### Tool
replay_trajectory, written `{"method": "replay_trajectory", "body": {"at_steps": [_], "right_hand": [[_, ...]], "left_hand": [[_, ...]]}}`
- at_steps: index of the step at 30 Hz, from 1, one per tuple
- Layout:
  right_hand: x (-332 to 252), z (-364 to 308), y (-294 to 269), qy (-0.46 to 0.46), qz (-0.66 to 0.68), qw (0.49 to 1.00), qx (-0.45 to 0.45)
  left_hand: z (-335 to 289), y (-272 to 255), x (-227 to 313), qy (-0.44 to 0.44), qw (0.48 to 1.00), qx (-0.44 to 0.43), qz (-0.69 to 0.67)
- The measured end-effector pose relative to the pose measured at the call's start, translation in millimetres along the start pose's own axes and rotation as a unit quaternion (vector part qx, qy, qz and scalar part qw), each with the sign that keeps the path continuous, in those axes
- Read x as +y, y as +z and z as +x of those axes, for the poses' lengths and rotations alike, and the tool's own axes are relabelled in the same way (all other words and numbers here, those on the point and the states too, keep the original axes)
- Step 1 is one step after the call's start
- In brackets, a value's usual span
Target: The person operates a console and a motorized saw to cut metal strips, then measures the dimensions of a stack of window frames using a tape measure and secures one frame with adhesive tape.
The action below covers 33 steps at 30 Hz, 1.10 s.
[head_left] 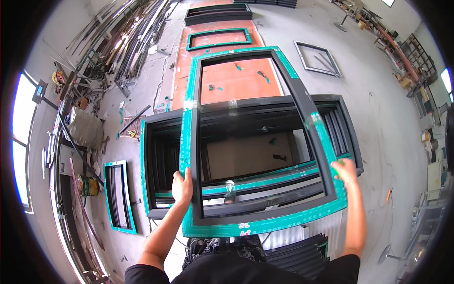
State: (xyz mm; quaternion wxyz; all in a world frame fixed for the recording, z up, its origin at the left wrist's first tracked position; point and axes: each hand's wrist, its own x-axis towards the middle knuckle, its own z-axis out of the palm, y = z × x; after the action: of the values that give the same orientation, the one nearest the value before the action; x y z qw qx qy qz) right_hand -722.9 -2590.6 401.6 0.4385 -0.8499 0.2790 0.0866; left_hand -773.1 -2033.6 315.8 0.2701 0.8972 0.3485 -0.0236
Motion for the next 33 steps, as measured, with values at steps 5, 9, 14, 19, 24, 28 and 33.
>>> {"method": "replay_trajectory", "body": {"at_steps": [5, 9, 14, 19, 24, 28, 33], "right_hand": [[-44.4, -37.8, -81.5, -0.076, -0.039, 0.991, 0.101], [-70.3, -111.0, -170.8, -0.127, -0.123, 0.963, 0.205], [-95.1, -233.6, -223.1, -0.151, -0.211, 0.918, 0.301], [-89.0, -319.1, -186.4, -0.205, -0.281, 0.852, 0.391], [-98.8, -366.1, -146.9, -0.290, -0.320, 0.779, 0.455], [-114.9, -394.4, -121.8, -0.263, -0.316, 0.789, 0.457], [-121.1, -397.4, -104.8, -0.232, -0.339, 0.776, 0.480]], "left_hand": [[-57.5, 48.8, 7.9, -0.055, 0.995, -0.056, -0.065], [-158.7, 125.3, 8.4, -0.063, 0.950, -0.179, -0.246], [-276.9, 197.0, 23.0, -0.144, 0.861, -0.402, -0.275], [-288.7, 200.9, 47.9, -0.163, 0.603, -0.755, -0.201], [-230.1, 113.7, 167.1, 0.043, 0.494, -0.772, -0.398], [-145.3, -2.2, 269.5, 0.164, 0.501, -0.613, -0.588], [-84.3, -81.8, 341.5, 0.235, 0.491, -0.497, -0.676]]}}
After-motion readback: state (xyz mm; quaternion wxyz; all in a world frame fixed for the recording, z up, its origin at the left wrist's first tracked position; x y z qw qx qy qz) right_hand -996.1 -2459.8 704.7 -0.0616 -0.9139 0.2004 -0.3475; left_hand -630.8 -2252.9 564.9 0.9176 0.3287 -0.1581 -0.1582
